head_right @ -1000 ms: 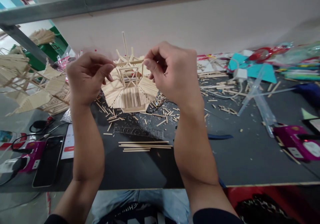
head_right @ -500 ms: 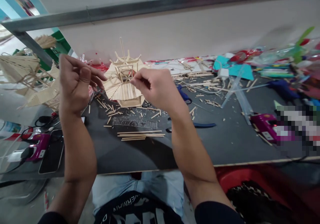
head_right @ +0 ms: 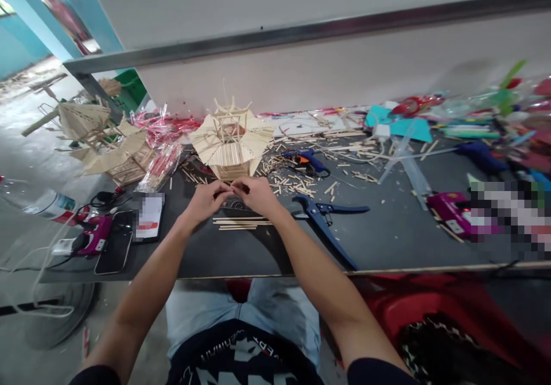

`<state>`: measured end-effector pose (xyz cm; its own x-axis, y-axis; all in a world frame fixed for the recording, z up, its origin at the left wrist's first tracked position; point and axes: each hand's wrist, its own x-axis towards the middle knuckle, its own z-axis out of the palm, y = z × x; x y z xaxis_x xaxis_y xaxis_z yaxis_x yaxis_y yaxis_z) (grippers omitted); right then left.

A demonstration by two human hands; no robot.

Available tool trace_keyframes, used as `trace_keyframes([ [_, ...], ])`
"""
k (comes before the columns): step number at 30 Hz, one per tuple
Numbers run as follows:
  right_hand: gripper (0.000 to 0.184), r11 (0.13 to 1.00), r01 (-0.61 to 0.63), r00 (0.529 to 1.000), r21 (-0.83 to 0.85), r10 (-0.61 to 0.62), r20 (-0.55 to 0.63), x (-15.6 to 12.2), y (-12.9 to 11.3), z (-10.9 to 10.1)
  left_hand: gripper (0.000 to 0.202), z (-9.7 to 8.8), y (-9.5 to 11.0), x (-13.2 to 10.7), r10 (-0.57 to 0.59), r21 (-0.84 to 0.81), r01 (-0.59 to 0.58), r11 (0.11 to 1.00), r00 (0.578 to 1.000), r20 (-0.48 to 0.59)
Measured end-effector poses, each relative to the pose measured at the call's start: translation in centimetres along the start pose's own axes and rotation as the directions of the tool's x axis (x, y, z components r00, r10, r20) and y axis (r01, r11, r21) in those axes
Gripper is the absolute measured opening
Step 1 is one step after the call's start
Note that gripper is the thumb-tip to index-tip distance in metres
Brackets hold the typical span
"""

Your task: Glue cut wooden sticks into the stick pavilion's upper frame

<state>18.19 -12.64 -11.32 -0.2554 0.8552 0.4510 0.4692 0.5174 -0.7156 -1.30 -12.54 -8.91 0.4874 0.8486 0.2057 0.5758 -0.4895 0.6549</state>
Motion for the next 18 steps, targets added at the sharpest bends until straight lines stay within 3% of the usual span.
trace_keyframes([
  [7, 0.023, 0.997, -0.065, 0.997, -0.037, 0.066, 0.031, -0.3, 0.8, 0.1, 0.014, 2.0, -0.9, -0.3, -0.020, -0.033, 0.021, 0.999, 1.000, 0.024],
  [14, 0.032, 0.994, -0.072, 0.995, -0.087, 0.078, 0.070, -0.4, 1.5, 0.5, 0.040, 2.4, -2.4, -0.3, -0.060, -0.111, 0.054, 0.992, 0.997, -0.055],
  [18, 0.030, 0.994, -0.066, 0.993, -0.086, 0.073, 0.089, -0.4, 1.3, 0.7, 0.044, 2.4, -2.5, -0.3, -0.061, -0.082, 0.056, 0.995, 0.997, -0.054],
])
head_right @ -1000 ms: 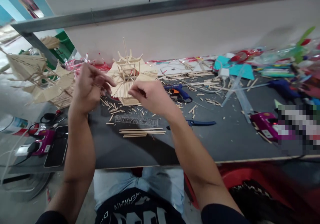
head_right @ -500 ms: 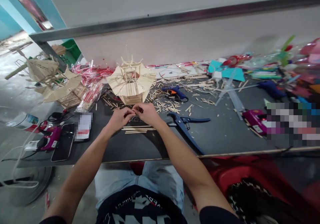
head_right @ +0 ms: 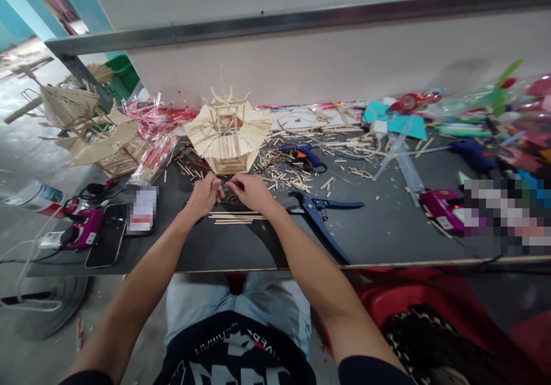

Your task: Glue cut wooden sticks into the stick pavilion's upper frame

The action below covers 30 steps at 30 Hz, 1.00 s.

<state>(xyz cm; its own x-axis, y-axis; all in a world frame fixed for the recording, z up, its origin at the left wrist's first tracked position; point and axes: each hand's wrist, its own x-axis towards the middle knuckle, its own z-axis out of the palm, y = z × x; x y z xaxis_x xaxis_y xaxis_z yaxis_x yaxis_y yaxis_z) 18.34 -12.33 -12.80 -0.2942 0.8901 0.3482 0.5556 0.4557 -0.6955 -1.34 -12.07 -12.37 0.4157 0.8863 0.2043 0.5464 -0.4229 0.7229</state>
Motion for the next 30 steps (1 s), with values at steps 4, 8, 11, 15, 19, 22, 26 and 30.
trace_keyframes([
  [4, 0.027, 1.000, 0.010, 1.000, 0.021, -0.010, 0.024, 0.0, -0.2, 0.0, 0.041, -0.1, 0.2, 0.1, -0.007, 0.069, 0.007, 0.998, 1.000, 0.003],
  [8, 0.022, 0.999, 0.013, 0.998, 0.041, -0.015, 0.053, 0.0, 0.0, 0.0, 0.028, -0.2, 0.6, 0.4, 0.002, 0.112, 0.003, 0.994, 0.999, -0.045],
  [11, 0.023, 0.999, 0.004, 0.998, 0.043, -0.007, 0.055, 0.0, 0.1, 0.0, 0.017, -0.2, 0.6, 0.5, 0.022, 0.125, -0.012, 0.992, 0.997, -0.074],
  [15, 0.022, 0.999, -0.019, 0.999, 0.036, 0.017, 0.045, 0.0, 0.1, 0.1, 0.025, -0.1, 0.2, 0.5, 0.026, 0.120, -0.015, 0.993, 0.996, -0.086],
  [19, 0.019, 0.999, -0.046, 0.999, 0.017, 0.045, 0.013, 0.0, 0.1, 0.0, 0.028, 0.2, 0.1, 0.4, 0.028, 0.102, -0.019, 0.995, 0.996, -0.090],
  [22, 0.024, 0.997, -0.079, 0.996, -0.007, 0.079, -0.034, 0.1, 0.2, -0.2, 0.028, 0.4, 0.1, 0.4, 0.013, 0.090, -0.004, 0.996, 0.994, -0.107],
  [26, 0.028, 0.993, -0.113, 0.991, -0.019, 0.111, -0.078, 0.2, 0.6, -0.5, 0.019, 0.4, 0.0, 0.5, -0.010, 0.112, 0.025, 0.993, 0.991, -0.136],
  [30, 0.021, 0.992, -0.122, 0.989, -0.015, 0.121, -0.084, 0.2, 1.1, -0.8, 0.018, 0.2, -0.3, 0.5, 0.000, 0.150, 0.024, 0.988, 0.988, -0.155],
])
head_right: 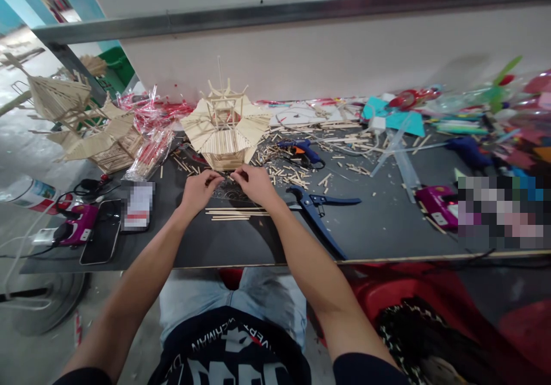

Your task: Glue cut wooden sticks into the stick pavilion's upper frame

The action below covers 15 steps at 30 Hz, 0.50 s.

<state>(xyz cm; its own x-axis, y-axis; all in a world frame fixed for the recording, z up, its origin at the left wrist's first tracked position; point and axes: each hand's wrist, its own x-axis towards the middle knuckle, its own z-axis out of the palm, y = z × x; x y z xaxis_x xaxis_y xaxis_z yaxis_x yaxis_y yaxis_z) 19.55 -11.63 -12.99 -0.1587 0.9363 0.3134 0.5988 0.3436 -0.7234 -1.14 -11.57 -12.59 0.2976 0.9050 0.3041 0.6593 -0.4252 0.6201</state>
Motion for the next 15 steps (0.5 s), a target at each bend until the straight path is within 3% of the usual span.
trace_keyframes([
  [9, 0.019, 0.998, 0.050, 0.998, 0.028, -0.051, 0.021, 0.19, 0.78, 0.42, 0.026, 0.48, -0.26, 0.20, 0.137, 0.017, -0.137, 0.990, 0.991, 0.008],
  [15, 0.010, 0.999, 0.032, 0.997, 0.041, -0.029, -0.069, 0.31, 1.00, 0.02, 0.027, 0.26, -0.07, 0.08, 0.152, -0.026, -0.152, 0.988, 0.988, -0.015],
])
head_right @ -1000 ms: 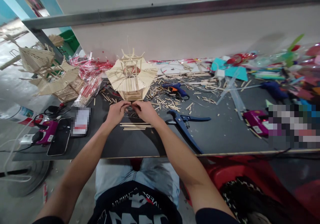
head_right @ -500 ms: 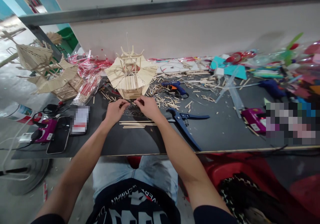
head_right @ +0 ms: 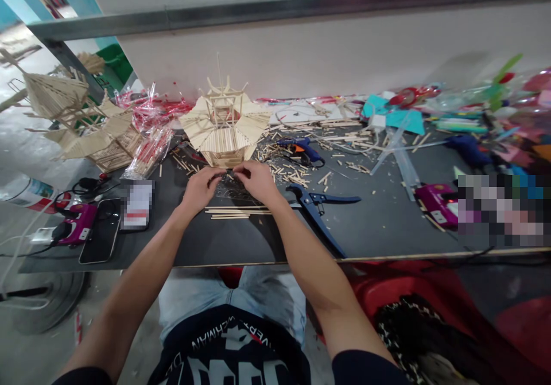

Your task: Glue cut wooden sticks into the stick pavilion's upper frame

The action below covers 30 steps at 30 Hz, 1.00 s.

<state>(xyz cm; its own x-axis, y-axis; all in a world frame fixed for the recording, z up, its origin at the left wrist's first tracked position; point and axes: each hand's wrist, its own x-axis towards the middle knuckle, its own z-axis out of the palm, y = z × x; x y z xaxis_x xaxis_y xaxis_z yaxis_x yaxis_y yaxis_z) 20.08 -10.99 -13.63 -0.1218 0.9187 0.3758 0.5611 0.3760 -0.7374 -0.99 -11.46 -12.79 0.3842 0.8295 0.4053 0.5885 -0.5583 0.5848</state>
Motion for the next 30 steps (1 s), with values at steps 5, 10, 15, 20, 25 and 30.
trace_keyframes([
  [5, 0.022, 0.998, -0.060, 0.992, 0.019, 0.061, -0.109, 0.1, -0.1, -1.0, 0.015, -0.5, -0.1, 0.1, -0.080, -0.103, 0.071, 0.992, 0.993, -0.086],
  [10, 0.027, 0.990, -0.096, 0.988, 0.102, 0.107, -0.108, 0.3, 0.3, -1.0, 0.024, -0.3, 0.3, 0.4, -0.227, -0.346, 0.175, 0.922, 0.967, -0.117],
  [15, 0.025, 0.986, -0.112, 0.983, 0.121, 0.127, -0.133, 0.3, 0.4, -0.9, 0.026, 0.1, 2.0, 0.5, -0.345, -0.600, 0.248, 0.761, 0.937, -0.049],
  [20, 0.020, 0.989, -0.113, 0.975, 0.092, 0.128, -0.183, 0.3, 0.4, -1.1, 0.035, 0.3, 4.0, 1.3, -0.429, -0.768, 0.276, 0.578, 0.903, 0.002],
  [25, 0.020, 0.991, -0.112, 0.976, 0.073, 0.124, -0.182, 0.2, 0.6, -0.8, 0.037, 0.9, 6.4, 3.2, -0.449, -0.951, 0.200, 0.236, 0.890, 0.077],
  [30, 0.018, 0.992, -0.121, 0.977, 0.042, 0.126, -0.173, 0.3, 0.4, -0.8, 0.010, 2.2, 8.3, 5.0, -0.560, -0.996, 0.090, 0.019, 0.826, 0.063],
])
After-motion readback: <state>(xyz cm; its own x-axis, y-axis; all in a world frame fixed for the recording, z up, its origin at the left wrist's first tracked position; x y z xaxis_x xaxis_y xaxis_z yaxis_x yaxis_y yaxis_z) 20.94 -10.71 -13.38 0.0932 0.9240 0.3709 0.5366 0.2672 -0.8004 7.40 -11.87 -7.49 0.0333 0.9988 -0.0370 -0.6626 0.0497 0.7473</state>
